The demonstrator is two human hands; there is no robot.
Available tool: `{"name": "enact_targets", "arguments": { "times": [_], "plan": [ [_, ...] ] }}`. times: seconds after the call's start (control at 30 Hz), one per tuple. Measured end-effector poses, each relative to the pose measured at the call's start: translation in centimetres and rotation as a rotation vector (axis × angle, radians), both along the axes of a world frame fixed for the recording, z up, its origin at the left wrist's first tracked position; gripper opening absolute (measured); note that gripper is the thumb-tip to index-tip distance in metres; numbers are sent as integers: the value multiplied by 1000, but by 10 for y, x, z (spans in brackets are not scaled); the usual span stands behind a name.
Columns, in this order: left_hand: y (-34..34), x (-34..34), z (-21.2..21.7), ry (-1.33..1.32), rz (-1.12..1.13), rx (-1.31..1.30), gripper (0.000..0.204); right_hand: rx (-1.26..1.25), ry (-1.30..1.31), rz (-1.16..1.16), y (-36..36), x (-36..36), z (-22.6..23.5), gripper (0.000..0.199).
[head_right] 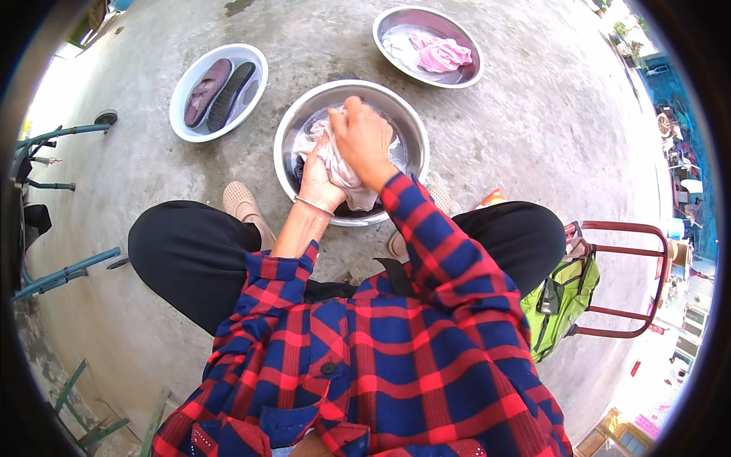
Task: The person sits on the ground and washes a light-colored garment by hand in a metal basin filled with soapy water. They scrub the fabric, rinse it, and wring out the excess water repeatedly.
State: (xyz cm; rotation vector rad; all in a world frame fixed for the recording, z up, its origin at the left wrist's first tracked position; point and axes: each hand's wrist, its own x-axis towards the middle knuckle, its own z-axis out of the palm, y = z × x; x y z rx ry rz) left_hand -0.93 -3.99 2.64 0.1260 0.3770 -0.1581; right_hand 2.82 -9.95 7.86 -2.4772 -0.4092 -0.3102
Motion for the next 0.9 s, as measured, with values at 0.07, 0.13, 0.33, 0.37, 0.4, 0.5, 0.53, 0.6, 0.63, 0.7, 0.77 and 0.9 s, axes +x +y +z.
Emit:
{"name": "enact_targets", "arguments": {
  "times": [0.07, 0.13, 0.33, 0.37, 0.4, 0.5, 0.53, 0.6, 0.63, 0.7, 0.77, 0.9],
  "plan": [
    [17, 0, -6, -8, -74, -7, 43, -11, -166, 119, 5, -16, 3, 24],
    [30, -1, -33, -493, -164, -298, 47, 11, -139, 255, 12, -50, 9, 23],
    [5, -11, -9, 137, -88, 225, 40, -98, 120, -106, -16, -1, -32, 39],
    [7, -2, -10, 89, -80, 220, 39, -29, 136, -125, -30, 9, -42, 39],
    [11, 7, -10, 41, -66, 217, 39, 43, 151, -137, -43, 19, -51, 40],
    [40, 38, 7, -74, -143, 317, 33, 629, 564, -417, -95, 42, -67, 38],
    [48, 53, 4, -143, -138, 406, 30, 807, 584, -440, -104, 49, -78, 37],
    [41, 84, 1, -170, -59, 632, 25, 1166, 612, -487, -119, 62, -101, 35],
    [38, 96, -3, -259, -80, 707, 29, 1119, 621, -511, -125, 62, -105, 30],
    [27, 116, -20, -187, -41, 947, 55, 955, 557, -548, -127, 62, -132, 28],
    [28, 131, -55, -313, -157, 1305, 70, 702, 557, -565, -117, 57, -144, 23],
    [27, 126, -140, -523, -733, 1929, 85, 254, 669, -463, -114, 46, -189, 36]
  ]
}}
